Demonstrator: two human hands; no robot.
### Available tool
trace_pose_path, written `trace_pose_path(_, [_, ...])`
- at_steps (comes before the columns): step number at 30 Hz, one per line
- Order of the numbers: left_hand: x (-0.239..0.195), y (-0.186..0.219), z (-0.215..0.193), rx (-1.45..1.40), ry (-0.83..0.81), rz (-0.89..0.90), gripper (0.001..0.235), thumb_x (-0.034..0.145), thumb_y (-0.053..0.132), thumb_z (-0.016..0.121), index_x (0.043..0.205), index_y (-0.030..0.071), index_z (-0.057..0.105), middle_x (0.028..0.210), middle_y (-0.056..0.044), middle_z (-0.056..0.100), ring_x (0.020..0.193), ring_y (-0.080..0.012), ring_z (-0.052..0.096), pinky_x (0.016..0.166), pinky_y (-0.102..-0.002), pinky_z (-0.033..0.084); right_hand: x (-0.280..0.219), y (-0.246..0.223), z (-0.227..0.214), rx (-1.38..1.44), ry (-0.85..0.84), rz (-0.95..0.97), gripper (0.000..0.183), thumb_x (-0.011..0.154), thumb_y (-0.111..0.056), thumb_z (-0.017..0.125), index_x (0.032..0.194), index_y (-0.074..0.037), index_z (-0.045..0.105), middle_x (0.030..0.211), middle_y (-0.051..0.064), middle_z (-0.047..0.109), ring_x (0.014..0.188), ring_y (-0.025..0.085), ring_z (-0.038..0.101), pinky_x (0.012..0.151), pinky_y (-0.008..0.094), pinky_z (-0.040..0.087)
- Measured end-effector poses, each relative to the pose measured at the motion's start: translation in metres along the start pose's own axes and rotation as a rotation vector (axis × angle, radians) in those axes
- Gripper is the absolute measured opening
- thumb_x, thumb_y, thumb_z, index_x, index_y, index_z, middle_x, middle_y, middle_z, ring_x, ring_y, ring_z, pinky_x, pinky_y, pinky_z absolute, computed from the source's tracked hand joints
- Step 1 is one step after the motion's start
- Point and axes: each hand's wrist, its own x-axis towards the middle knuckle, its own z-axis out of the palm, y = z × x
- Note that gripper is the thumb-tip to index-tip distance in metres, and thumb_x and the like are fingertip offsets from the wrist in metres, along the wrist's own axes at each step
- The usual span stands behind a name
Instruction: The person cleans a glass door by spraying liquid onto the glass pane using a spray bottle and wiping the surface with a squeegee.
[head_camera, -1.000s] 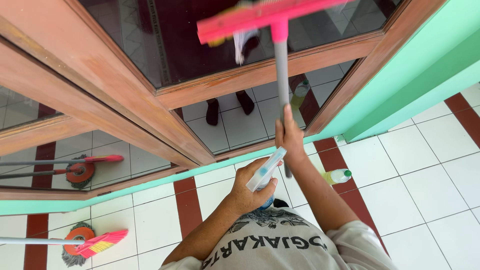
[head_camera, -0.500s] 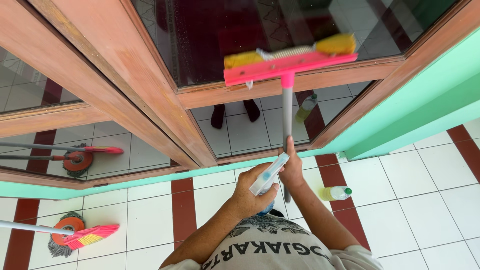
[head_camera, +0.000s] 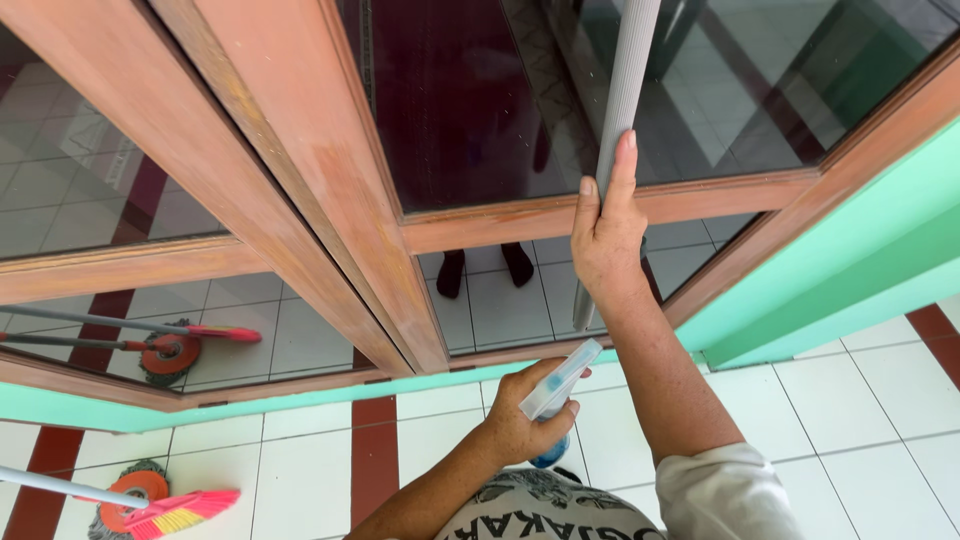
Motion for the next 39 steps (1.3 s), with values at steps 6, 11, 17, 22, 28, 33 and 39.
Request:
trace_pose_path(6, [-0.013,-0.001,-0.031,-0.022,0.083,-0.053,0.053,0.087,-0.005,0.063,0.14,-0.001,0.057,0.121,-0.01,0.072,0.085,-0.0117,0.068,0.074,-0.029,0.059,-0.098,0.027,0.068,0.001,-0.034,0.073,0.059,0.103,-0.008,0.059,0.154,0.006,0.033,0.079,0.023,0.068,0.064,0.029,0.07,0.059,0.038,0.055])
trace_pose_path(11, [-0.025,-0.005,-0.055,0.029,0.127,-0.035,0.051,0.087,-0.005,0.069,0.137,0.001,0.058,0.101,-0.007,0.072,0.087,-0.0116,0.071,0.079,-0.029,0.059,-0.155,0.035,0.109,-0.017,0.027,-0.198,0.058,0.103,-0.005,0.06,0.151,0.009,0.031,0.078,0.019,0.064,0.06,0.027,0.065,0.056,0.039,0.054])
trace_pose_path(17, [-0.026,0.001,-0.068,0.033,0.121,-0.194,0.045,0.089,-0.002,0.067,0.134,0.001,0.063,0.104,-0.007,0.072,0.08,-0.0095,0.065,0.073,-0.027,0.058,-0.031,-0.037,0.077,-0.013,0.12,-0.237,0.057,0.107,-0.005,0.056,0.156,0.006,0.029,0.112,0.033,0.065,0.09,0.046,0.071,0.076,0.045,0.058])
trace_pose_path(22, [0.013,0.027,-0.08,0.045,0.172,-0.009,0.052,0.087,-0.004,0.065,0.138,-0.001,0.059,0.12,-0.008,0.073,0.085,-0.0074,0.064,0.078,-0.025,0.055,0.068,-0.097,0.016,-0.061,0.205,-0.253,0.061,0.11,-0.007,0.051,0.163,0.002,0.022,0.119,0.033,0.063,0.098,0.046,0.068,0.087,0.044,0.057])
trace_pose_path(28, [0.097,0.097,-0.088,0.166,0.26,0.354,0.066,0.094,-0.005,0.062,0.156,-0.005,0.042,0.16,-0.022,0.052,0.144,-0.0246,0.055,0.117,-0.038,0.045,0.065,-0.052,-0.012,-0.047,0.208,-0.336,0.06,0.11,-0.002,0.055,0.162,0.003,0.025,0.125,0.033,0.065,0.1,0.044,0.07,0.086,0.043,0.057])
trace_pose_path(33, [0.161,0.152,-0.086,0.512,0.456,0.41,0.069,0.089,0.007,0.07,0.152,-0.005,0.045,0.167,-0.032,0.025,0.151,-0.0375,0.042,0.114,-0.041,0.047,0.015,0.008,-0.015,-0.151,0.352,-0.364,0.063,0.103,-0.002,0.059,0.159,0.002,0.03,0.12,0.036,0.063,0.099,0.047,0.069,0.082,0.046,0.057])
trace_pose_path(39, [0.217,0.204,-0.086,0.734,0.521,0.331,0.074,0.085,0.021,0.07,0.149,-0.005,0.045,0.168,-0.032,0.014,0.141,-0.0405,0.049,0.108,-0.039,0.049,0.082,-0.004,-0.067,-0.263,0.312,-0.337,0.066,0.107,-0.005,0.061,0.162,0.002,0.026,0.096,0.029,0.066,0.078,0.045,0.068,0.067,0.048,0.056])
